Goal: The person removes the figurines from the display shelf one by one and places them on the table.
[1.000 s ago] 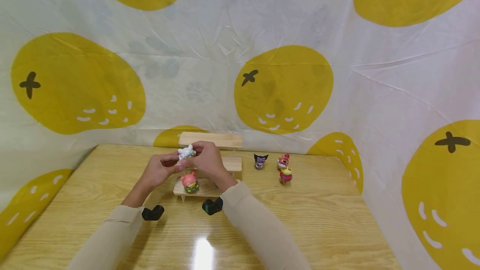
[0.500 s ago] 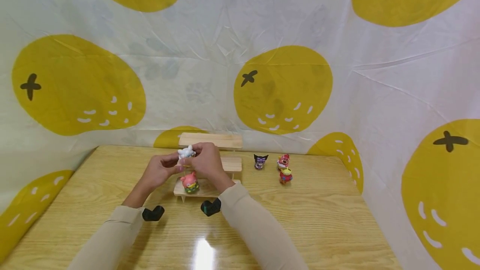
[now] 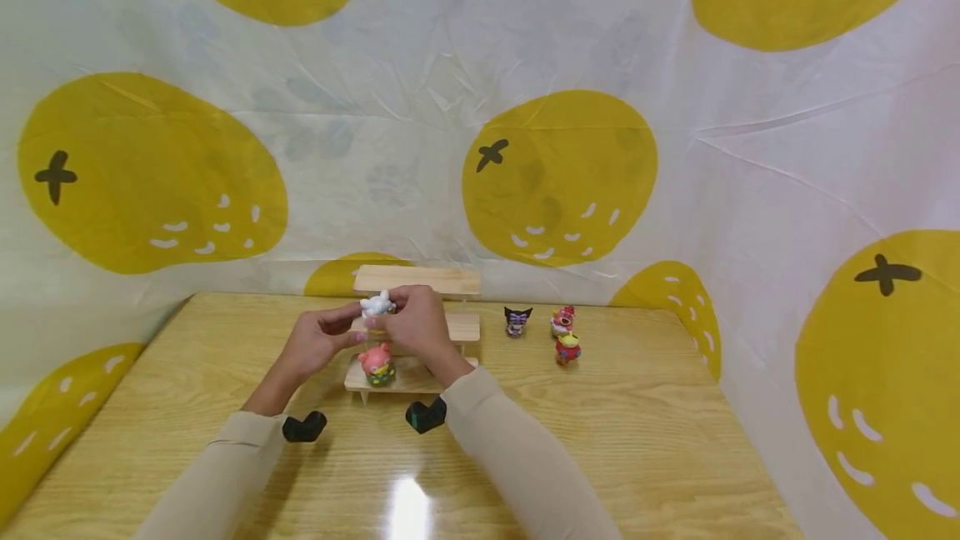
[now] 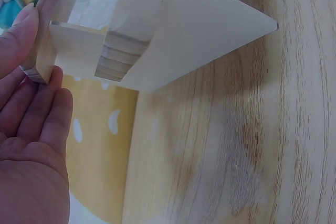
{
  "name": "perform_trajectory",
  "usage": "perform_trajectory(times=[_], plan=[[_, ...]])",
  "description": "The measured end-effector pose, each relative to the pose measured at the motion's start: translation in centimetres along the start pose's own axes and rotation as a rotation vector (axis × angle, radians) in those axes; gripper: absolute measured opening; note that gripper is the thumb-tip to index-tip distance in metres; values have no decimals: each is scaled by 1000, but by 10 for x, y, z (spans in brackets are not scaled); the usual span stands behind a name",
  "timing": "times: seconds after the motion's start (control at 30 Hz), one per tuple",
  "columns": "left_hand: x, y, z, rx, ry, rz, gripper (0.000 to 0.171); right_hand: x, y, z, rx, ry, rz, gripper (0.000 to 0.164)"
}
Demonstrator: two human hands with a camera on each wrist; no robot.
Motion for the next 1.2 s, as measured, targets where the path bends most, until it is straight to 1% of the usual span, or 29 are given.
perform_trajectory(times=[0.23, 0.37, 0.63, 0.93, 1.2], plan=[[-1, 0, 1, 7, 1, -1, 49, 9, -2, -6, -14, 40, -3, 47], [0, 0, 1, 10, 1, -6, 50, 15, -3, -9, -23, 61, -4, 44], [-1, -2, 0, 1, -10, -5, 51, 24, -3, -17, -38, 76, -12, 42], [-1, 2, -2, 16, -4, -2, 51, 35, -1, -24, -21, 145, -22, 37], [-1, 3, -2, 16, -9, 6, 50, 49, 2, -31, -32, 227, -45, 41]])
Point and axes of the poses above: each hand's wrist, its own z-axis towards the middle knuckle, its own x-axis out of the back of the hand, y = z × x, the point moved 2 cm from there along z, towards the middle knuckle, and after that the axes turned 11 degrees about -y, right-handed, at the moved point
